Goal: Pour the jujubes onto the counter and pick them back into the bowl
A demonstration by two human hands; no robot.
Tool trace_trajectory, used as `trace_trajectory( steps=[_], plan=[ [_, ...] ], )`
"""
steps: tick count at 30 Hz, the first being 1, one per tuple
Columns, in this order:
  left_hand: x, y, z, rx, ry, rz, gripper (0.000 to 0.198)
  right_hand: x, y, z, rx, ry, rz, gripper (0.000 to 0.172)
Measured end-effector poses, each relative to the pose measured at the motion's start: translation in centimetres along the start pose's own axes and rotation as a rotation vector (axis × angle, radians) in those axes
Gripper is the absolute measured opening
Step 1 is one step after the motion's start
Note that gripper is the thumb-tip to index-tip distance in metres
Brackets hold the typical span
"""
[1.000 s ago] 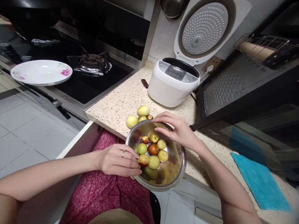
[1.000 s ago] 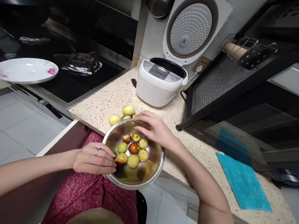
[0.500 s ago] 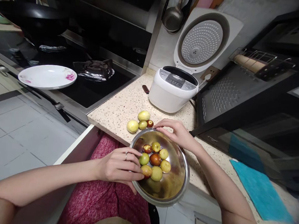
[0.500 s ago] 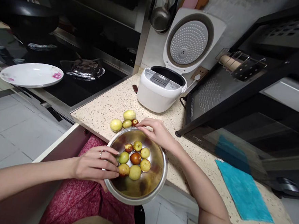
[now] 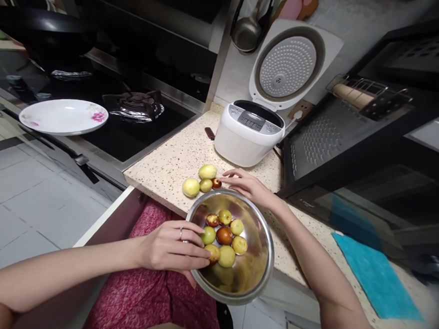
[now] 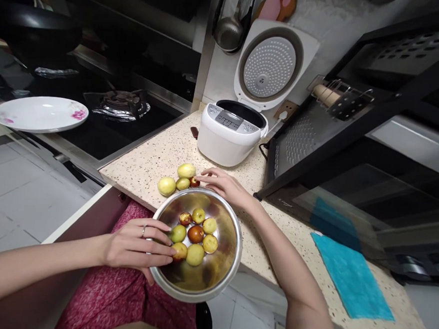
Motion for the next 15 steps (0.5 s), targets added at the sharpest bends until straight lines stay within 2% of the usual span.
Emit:
trace_trajectory(
  steps=[2,5,8,11,15],
  plan=[
    [0.0,0.1,0.2,-0.004,0.006,0.002,0.016,-0.2,-0.1,0.1,-0.003,0.02,0.051,0.033],
    [-0.1,0.3,0.5,-0.017,0.016,0.006,0.017,-0.8,-1.2,0.4,-0.117,0.069,0.132,0.027],
    [-0.1,0.4,0.7,-0.015,0.016,0.004,0.017,-1.9,-2.0,0.7,-0.2,0.133,0.101,0.027],
    [-0.1,0.4,0.7,-0.016,0.016,-0.006,0.016,-2.9,-1.2,0.7,-0.132,0.152,0.0,0.033],
    [-0.1,0.4,0.9,-0.015,0.023,-0.003,0.019,-3.7,0.2,0.7,-0.046,0.159,-0.009,0.022]
  ],
)
Point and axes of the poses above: each hand's wrist, its own z-axis away from the middle knuckle, its own y-axis out of the palm, x = y × z, the point moved 8 cm from there along -z, towards the middle knuckle, and after that the axes turned 1 degree about x, right-handed, at the moved point
